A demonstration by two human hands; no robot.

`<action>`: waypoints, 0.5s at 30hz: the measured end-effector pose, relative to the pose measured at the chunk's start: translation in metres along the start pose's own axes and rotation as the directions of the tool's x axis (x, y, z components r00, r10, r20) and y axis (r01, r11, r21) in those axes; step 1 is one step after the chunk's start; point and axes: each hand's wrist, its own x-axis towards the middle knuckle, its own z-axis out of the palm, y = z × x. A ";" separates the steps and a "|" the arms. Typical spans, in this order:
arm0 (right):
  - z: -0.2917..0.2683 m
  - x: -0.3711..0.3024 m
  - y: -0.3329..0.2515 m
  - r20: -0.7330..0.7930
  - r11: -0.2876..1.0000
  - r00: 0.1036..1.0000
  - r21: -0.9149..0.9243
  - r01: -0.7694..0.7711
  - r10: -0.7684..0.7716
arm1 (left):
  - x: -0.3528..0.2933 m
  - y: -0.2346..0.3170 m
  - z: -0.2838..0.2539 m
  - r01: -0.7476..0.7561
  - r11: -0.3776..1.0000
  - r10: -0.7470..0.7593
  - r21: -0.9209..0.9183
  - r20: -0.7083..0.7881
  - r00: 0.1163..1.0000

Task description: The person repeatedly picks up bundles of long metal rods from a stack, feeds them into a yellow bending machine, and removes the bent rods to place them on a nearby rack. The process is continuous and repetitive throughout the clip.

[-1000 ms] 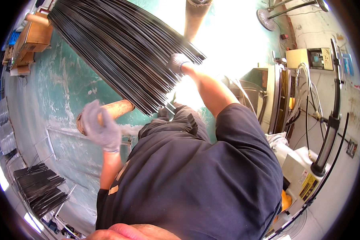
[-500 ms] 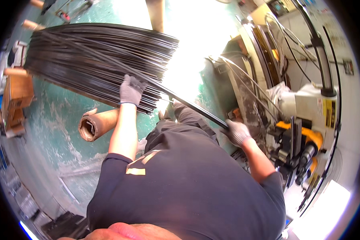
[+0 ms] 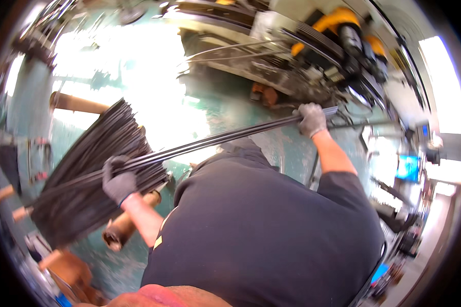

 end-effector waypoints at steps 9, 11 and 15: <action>0.022 -0.049 0.079 0.634 -0.936 0.704 0.328 0.128 0.318 | -0.036 -0.092 0.155 0.110 0.994 -0.091 -0.011 0.483 0.871; 0.018 -0.014 0.035 0.636 -0.933 0.683 0.250 0.258 0.360 | -0.046 -0.154 0.198 0.105 0.989 -0.142 0.106 0.463 0.875; 0.030 0.005 0.077 0.656 -0.868 0.575 0.308 0.388 0.490 | -0.034 -0.226 0.259 0.215 0.941 -0.335 0.260 0.647 0.684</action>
